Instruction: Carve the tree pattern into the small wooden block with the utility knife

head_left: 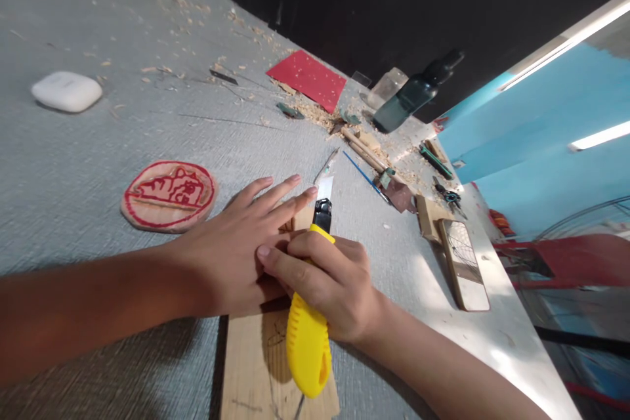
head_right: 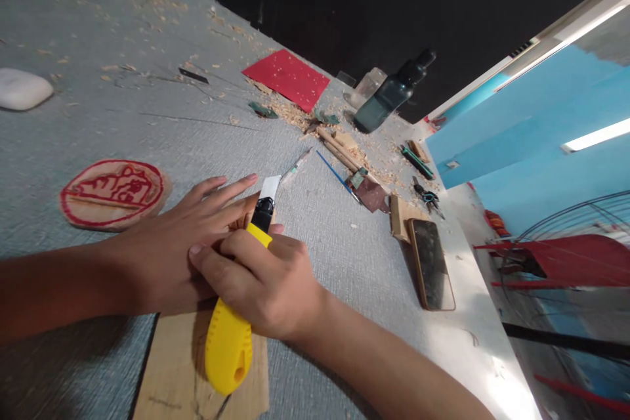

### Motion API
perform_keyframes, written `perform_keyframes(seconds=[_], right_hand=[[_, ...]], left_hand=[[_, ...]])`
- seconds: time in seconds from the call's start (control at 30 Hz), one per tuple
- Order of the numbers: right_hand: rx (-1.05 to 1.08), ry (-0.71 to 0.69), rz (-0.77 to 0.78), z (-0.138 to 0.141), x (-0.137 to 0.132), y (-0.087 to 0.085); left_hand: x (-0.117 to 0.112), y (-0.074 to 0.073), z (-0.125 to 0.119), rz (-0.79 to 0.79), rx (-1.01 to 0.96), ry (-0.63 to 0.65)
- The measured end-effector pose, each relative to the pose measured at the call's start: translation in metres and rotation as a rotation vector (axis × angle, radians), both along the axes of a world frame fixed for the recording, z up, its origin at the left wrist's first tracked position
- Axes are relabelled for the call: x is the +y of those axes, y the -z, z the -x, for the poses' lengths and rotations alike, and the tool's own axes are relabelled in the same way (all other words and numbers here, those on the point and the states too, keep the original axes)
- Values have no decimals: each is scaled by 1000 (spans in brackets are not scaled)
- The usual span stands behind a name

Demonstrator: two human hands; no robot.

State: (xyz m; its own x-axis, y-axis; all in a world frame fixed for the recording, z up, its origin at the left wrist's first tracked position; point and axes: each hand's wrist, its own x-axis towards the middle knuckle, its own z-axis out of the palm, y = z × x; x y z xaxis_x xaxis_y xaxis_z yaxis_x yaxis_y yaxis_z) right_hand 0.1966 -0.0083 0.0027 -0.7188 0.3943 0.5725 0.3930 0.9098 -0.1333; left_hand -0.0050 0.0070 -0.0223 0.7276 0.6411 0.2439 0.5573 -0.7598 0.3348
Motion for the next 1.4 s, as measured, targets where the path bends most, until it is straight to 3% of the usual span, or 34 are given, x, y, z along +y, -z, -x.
perform_keyframes(seconds=[0.3, 0.5, 0.77, 0.83, 1.03, 1.4], right_hand=[[77, 5, 20, 0, 0, 3], [119, -184, -70, 2, 2, -1], [47, -253, -85, 6, 5, -9], [51, -219, -96, 4, 3, -8], [94, 55, -47, -1, -3, 2], [132, 60, 53, 9, 1, 3]], left_hand=[[1, 2, 2, 30, -13, 2], [3, -3, 4, -20, 42, 49], [3, 0, 6, -55, 57, 46], [3, 0, 6, -30, 46, 45], [2, 4, 2, 18, 3, 0], [-3, 3, 0, -17, -11, -36]])
